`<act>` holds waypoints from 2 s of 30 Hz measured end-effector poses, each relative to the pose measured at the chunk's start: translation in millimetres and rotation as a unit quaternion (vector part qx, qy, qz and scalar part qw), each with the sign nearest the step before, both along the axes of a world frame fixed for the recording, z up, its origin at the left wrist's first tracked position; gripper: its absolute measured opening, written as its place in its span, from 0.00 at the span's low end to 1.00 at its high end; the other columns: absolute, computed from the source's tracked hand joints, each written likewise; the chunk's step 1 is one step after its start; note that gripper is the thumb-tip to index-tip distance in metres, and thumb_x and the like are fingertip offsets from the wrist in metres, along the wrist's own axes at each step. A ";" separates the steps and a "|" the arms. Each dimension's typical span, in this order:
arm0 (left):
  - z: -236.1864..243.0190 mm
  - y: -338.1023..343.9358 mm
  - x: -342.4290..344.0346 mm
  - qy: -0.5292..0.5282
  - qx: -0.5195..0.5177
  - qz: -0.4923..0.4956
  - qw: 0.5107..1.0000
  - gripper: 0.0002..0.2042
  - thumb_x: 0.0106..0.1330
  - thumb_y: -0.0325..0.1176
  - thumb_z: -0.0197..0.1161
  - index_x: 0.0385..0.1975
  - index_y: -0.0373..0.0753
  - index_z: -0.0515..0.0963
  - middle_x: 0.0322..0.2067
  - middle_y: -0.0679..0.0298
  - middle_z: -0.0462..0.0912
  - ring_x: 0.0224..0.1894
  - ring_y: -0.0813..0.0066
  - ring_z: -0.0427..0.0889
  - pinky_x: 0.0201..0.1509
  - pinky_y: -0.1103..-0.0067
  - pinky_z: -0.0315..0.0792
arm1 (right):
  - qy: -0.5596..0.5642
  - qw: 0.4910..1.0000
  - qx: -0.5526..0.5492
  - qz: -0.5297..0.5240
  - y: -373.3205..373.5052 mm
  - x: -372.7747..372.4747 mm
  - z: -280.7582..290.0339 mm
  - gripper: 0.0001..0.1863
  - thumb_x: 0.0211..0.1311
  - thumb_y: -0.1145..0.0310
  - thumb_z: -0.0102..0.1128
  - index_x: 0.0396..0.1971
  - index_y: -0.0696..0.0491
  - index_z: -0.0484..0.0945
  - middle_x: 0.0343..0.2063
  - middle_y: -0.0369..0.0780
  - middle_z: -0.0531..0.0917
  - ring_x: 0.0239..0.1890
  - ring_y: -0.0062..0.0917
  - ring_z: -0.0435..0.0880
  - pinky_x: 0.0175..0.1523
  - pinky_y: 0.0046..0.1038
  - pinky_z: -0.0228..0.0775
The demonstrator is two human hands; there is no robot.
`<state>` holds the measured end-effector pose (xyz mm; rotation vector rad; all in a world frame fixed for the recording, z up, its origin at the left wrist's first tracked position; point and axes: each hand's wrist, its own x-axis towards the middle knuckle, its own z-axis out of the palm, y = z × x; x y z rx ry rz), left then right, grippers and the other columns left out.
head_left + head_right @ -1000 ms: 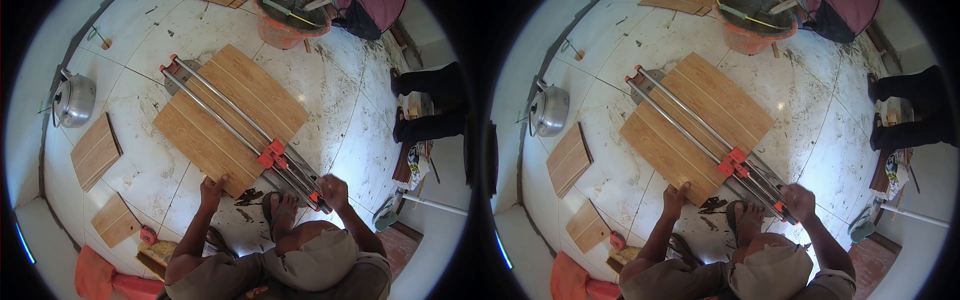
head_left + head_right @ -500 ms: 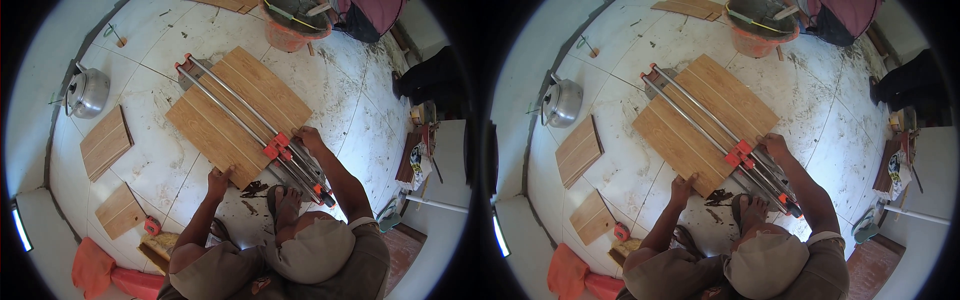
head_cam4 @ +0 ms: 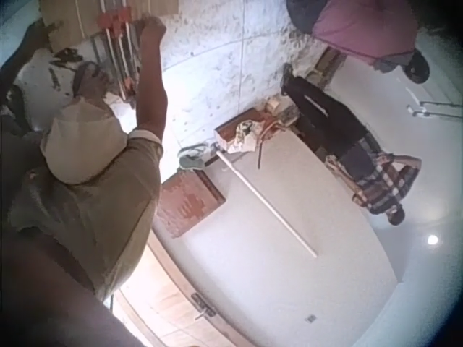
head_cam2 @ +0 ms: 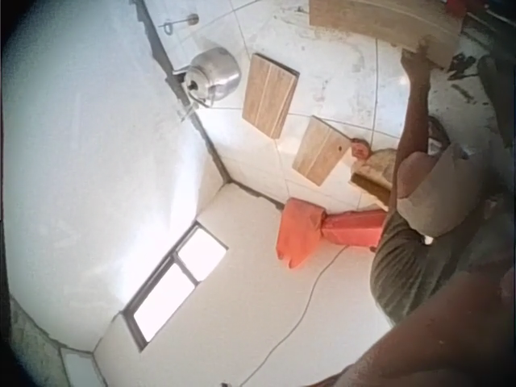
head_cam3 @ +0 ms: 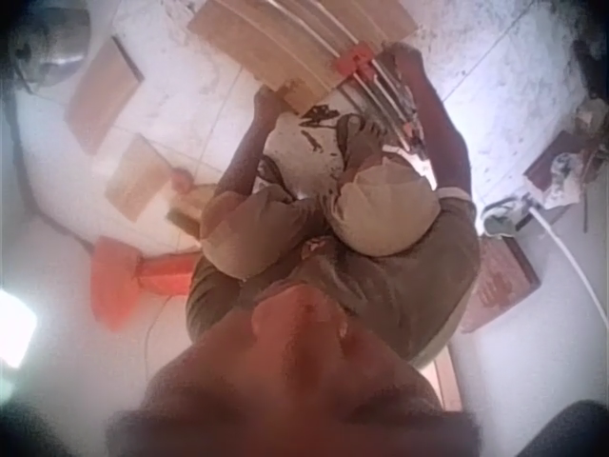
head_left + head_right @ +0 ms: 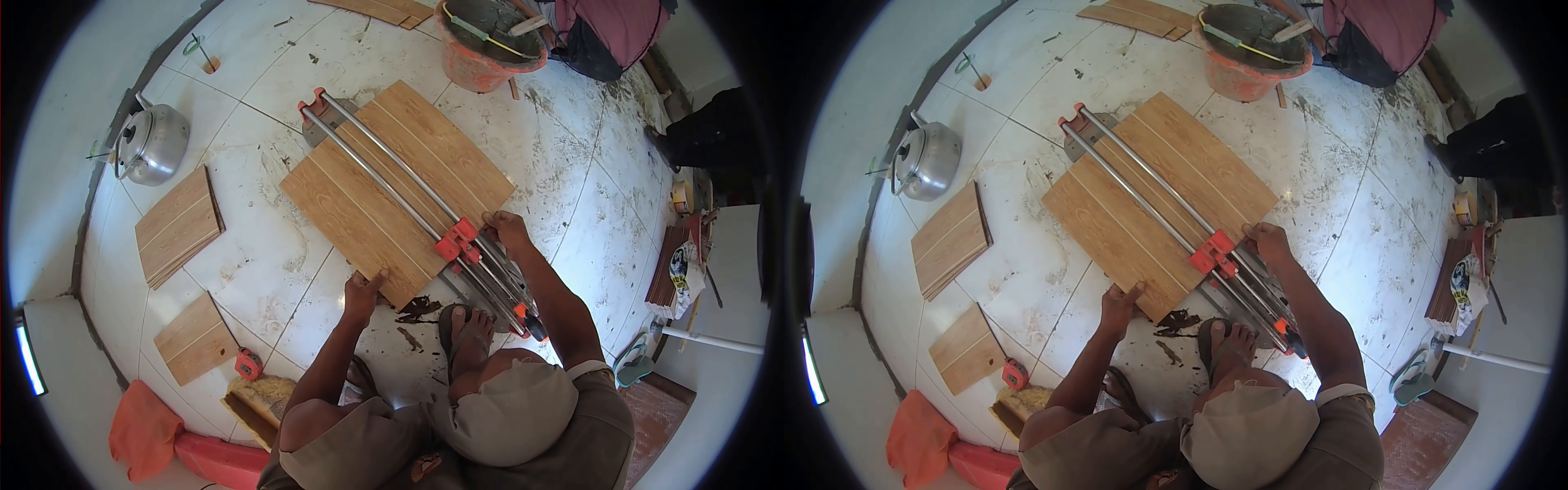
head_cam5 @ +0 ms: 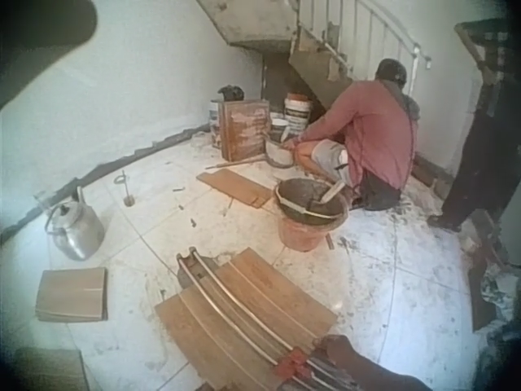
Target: Measure and cut a ceramic tile using a manual tile cutter.
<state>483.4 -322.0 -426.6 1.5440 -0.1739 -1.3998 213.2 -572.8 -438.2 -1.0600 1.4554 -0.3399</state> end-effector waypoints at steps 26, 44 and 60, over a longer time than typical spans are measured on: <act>-2.4 6.7 8.3 0.015 0.013 0.017 1.000 0.23 0.66 0.38 0.68 0.54 0.29 0.72 0.44 0.53 0.82 0.39 0.63 0.87 0.34 0.70 0.87 | 0.105 0.990 -0.039 0.082 182.5 -149.9 110.5 0.29 0.78 0.48 0.40 0.31 0.58 0.80 0.24 0.44 0.81 0.26 0.28 0.80 0.34 0.33 0.70; -2.3 -6.3 -2.6 0.002 0.017 0.015 1.000 0.21 0.67 0.39 0.68 0.50 0.29 0.73 0.40 0.57 0.84 0.36 0.71 0.87 0.31 0.76 0.85 | 0.296 0.879 -0.293 0.230 180.1 -119.9 125.1 0.12 0.66 0.60 0.63 0.39 0.54 0.78 0.25 0.46 0.83 0.26 0.43 0.85 0.31 0.39 0.75; -1.1 -4.5 -2.6 -0.001 0.031 0.025 0.999 0.20 0.66 0.39 0.68 0.50 0.30 0.74 0.39 0.57 0.84 0.36 0.71 0.87 0.32 0.76 0.85 | 0.219 0.914 -0.246 0.237 174.5 -117.9 111.6 0.12 0.70 0.61 0.56 0.35 0.55 0.78 0.25 0.49 0.81 0.25 0.48 0.82 0.29 0.42 0.71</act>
